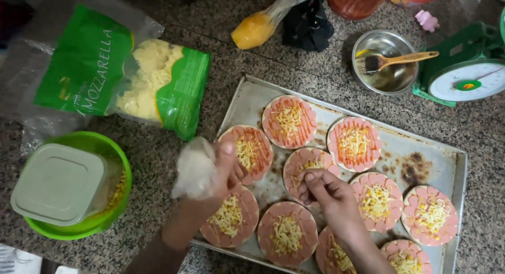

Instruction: The person sprinkles shredded cheese onto small round pizza bases topped with ham and corn on a metal tray. They then use a piping bag to drizzle red sauce over each pizza. The pizzas remain on the tray throughout the clip.

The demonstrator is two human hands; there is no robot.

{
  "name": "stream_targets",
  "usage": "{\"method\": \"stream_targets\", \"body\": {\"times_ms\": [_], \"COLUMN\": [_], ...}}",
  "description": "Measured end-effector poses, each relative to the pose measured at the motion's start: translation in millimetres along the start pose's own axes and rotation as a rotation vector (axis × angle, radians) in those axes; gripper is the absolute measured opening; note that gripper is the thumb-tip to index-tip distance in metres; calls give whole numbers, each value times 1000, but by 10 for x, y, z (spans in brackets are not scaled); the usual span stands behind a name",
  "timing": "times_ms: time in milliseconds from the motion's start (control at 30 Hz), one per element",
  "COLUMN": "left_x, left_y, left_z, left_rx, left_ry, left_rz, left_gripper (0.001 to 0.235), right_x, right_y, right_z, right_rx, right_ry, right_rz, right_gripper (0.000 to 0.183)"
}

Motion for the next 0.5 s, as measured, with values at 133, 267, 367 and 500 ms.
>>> {"method": "stream_targets", "body": {"times_ms": [133,267,367,500], "left_x": [-487,-773,-713,-535], "left_y": [-23,-449,-394,-246], "left_z": [-254,319,140,-98], "left_rx": [1655,864,753,1500], "left_ry": [-839,-678,-731,-510], "left_rz": [-621,-495,-525,-512], "left_gripper": [89,52,62,40], "right_x": [24,0,25,2], "right_y": [8,40,37,6], "right_z": [-60,-34,-7,213], "right_rx": [26,-5,-19,-62], "right_ry": [18,15,18,-26], "right_rz": [-11,-17,-28,-68], "right_gripper": [31,32,31,31]}}
Point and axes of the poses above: each hand's wrist, its own x-axis away from the middle knuckle, its own y-axis out of the palm, z = x × y, the point moved 2 cm from there along -x, towards the middle knuckle, and after that the axes turned 14 degrees about -y, right-handed, at the moved point
